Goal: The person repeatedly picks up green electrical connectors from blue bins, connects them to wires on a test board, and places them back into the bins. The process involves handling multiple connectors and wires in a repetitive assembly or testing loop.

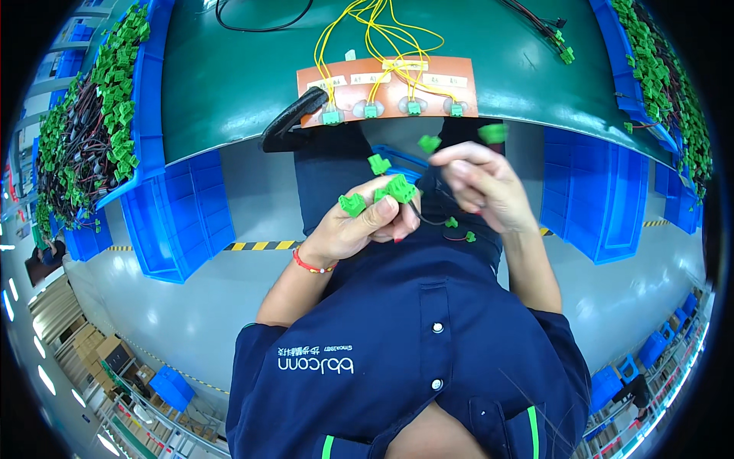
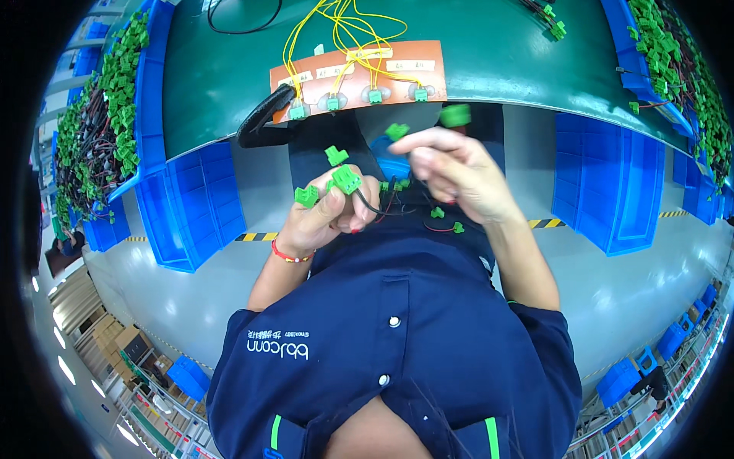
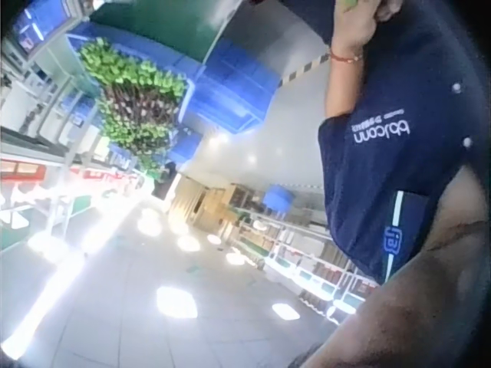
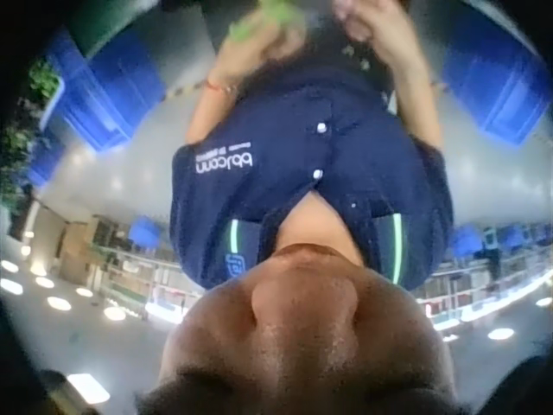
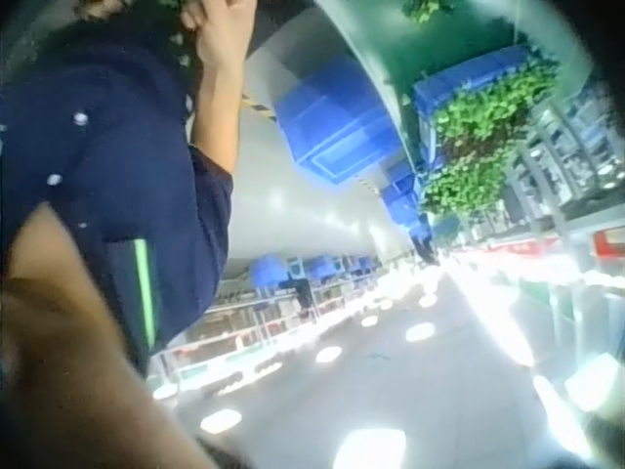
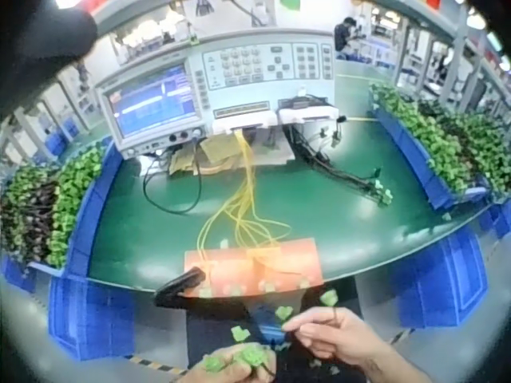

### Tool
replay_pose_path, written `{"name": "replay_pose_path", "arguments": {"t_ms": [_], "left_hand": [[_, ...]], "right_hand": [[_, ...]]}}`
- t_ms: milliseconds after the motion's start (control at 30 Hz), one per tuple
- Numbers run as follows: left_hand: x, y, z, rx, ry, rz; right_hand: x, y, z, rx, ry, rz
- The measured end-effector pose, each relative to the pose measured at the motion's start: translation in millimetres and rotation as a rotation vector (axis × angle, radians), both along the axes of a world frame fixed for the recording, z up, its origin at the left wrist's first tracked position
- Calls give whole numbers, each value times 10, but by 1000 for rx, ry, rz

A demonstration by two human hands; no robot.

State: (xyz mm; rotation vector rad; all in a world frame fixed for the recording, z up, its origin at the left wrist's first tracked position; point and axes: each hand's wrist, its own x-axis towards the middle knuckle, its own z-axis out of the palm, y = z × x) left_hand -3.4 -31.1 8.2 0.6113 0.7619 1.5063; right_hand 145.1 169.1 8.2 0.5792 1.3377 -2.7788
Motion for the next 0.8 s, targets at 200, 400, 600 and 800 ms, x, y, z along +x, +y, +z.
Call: {"name": "replay_pose_path", "arguments": {"t_ms": [200,400,600,800], "left_hand": [[133,128,-93,154,-217,-25],[88,-11,-217,6,-500,106],[-31,-50,-101,-156,-283,389],[-155,-77,-113,-218,-185,563]], "right_hand": [[-342,-302,10,-65,62,251],[-370,-323,-107,-241,151,123],[-476,-320,-141,-278,28,-12],[-643,-504,-79,-192,-89,-176]]}}
